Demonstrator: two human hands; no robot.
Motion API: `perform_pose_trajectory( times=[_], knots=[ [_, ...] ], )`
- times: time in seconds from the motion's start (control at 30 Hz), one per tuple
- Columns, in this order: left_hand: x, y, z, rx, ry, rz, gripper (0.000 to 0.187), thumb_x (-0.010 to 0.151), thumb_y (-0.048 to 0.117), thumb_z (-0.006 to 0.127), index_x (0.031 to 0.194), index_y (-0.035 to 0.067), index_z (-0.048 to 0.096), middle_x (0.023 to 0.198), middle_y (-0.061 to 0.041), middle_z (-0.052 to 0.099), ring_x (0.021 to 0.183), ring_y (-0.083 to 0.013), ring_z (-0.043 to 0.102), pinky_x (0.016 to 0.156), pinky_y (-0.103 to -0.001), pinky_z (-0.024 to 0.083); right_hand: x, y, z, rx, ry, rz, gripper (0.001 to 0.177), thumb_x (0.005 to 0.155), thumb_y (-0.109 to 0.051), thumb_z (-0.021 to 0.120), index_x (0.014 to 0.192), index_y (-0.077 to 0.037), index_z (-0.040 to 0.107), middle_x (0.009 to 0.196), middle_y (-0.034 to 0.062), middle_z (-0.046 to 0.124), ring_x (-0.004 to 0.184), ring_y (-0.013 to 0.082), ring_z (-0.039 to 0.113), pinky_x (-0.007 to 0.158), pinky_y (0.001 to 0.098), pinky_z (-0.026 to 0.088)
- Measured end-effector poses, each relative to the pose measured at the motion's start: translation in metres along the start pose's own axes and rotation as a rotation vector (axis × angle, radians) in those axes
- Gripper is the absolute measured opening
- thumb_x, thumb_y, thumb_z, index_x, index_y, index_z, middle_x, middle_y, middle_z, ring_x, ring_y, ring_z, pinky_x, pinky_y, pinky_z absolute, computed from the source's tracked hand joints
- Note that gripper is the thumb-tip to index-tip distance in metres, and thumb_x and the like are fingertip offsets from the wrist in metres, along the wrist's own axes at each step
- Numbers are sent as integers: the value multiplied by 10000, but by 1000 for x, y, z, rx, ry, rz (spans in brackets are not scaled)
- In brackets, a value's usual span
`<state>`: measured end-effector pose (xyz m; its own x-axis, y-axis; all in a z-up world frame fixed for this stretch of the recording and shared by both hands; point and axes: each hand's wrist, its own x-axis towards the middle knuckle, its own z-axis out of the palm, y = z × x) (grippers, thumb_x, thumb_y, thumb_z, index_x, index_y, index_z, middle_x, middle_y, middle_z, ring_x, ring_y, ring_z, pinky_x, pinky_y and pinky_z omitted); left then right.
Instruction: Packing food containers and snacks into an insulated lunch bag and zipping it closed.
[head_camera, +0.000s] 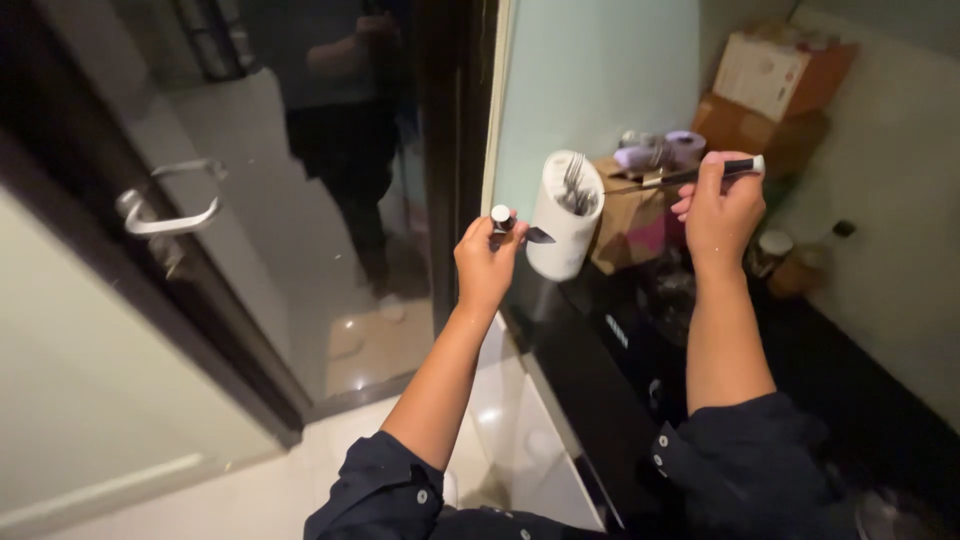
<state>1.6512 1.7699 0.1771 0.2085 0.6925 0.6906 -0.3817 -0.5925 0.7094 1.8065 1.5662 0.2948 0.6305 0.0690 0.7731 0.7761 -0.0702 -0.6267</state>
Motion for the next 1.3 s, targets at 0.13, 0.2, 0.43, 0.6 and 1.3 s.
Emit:
perform_pose_trajectory(
  times=[0.13,0.2,0.43,0.6,1.3],
  knots=[
    [68,-46,41,15,-51,35,220,831,223,873,935,62,765,801,-89,696,697,-307,738,585,-335,619,58,35,62,-75,-50,58,241,1104,-205,529,963,-25,603,643,155,650,478,215,647,399,314,551],
    [105,-59,59,-40,-74,32,199,832,194,863,950,76,753,830,-63,702,680,-229,736,577,-276,615,85,55,90,-257,-152,31,334,1100,-263,541,837,-74,623,608,93,657,511,208,673,483,374,555],
    [164,-102,109,-54,-115,59,235,831,241,863,973,84,758,827,-66,696,666,-237,729,532,-286,608,121,78,141,-373,-270,66,358,1110,-344,552,947,-32,619,539,102,627,531,266,678,584,410,553],
    [178,-112,135,-129,-138,39,256,835,304,862,945,99,756,813,-53,703,639,-209,717,522,-262,587,137,60,151,-408,-355,75,351,1118,-339,534,995,-31,648,607,114,662,583,276,698,629,432,554],
    [174,-153,183,138,-600,-107,421,902,423,729,948,5,732,865,-200,701,896,-439,716,785,-512,597,157,55,166,-311,-484,117,323,1113,-305,533,957,-48,652,539,78,617,477,221,644,525,352,531]
  ],
)
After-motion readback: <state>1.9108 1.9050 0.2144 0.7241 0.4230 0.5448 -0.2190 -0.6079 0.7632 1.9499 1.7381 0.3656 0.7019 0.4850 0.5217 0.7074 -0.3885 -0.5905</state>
